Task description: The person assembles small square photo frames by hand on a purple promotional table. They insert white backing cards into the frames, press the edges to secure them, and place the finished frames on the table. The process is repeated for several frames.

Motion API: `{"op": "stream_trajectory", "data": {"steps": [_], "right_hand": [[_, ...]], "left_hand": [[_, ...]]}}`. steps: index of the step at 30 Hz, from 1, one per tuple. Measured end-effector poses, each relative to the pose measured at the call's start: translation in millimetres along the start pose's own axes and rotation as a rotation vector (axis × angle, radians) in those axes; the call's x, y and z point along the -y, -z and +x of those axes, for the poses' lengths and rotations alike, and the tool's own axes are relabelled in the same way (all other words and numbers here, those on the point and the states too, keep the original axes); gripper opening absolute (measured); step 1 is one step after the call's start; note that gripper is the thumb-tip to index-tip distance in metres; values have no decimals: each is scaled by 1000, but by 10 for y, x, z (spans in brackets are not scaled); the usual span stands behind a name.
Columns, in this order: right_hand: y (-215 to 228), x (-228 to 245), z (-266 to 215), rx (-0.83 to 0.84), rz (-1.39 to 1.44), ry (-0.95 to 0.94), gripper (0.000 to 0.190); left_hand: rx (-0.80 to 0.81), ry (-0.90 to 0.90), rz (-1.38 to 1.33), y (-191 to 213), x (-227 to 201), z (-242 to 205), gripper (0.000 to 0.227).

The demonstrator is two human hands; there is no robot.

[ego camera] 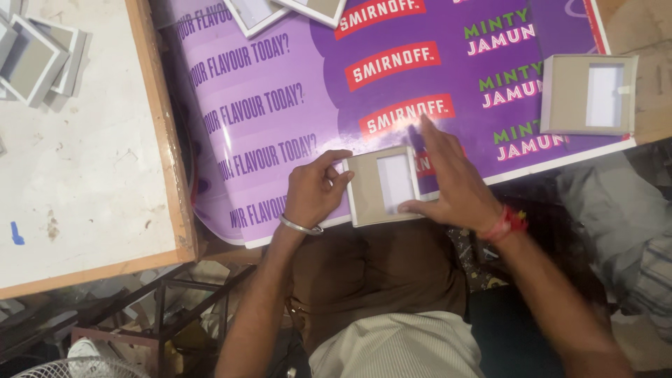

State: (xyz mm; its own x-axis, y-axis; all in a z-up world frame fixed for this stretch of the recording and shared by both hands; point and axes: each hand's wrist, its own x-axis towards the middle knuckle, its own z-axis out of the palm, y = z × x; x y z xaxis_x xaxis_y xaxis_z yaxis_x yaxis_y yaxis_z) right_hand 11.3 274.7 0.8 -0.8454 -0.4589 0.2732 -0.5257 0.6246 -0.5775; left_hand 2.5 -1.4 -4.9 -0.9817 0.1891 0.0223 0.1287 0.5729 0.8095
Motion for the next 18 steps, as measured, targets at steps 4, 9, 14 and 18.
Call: {"op": "stream_trajectory", "data": {"steps": [4, 9, 14, 18], "right_hand": [[-133, 293, -283, -156, 104, -226, 106], [-401, 288, -376, -199, 112, -309, 83], [-449, 195, -236, -155, 117, -323, 83], [-449, 85, 22, -100, 189, -200, 91]], "left_hand": [[-186, 109, -28, -113, -29, -148, 31], [-410, -196, 236, -343, -125, -523, 33], [-382, 10, -246, -253, -13, -512, 48], [-122, -158, -377, -257, 27, -20, 83]]}}
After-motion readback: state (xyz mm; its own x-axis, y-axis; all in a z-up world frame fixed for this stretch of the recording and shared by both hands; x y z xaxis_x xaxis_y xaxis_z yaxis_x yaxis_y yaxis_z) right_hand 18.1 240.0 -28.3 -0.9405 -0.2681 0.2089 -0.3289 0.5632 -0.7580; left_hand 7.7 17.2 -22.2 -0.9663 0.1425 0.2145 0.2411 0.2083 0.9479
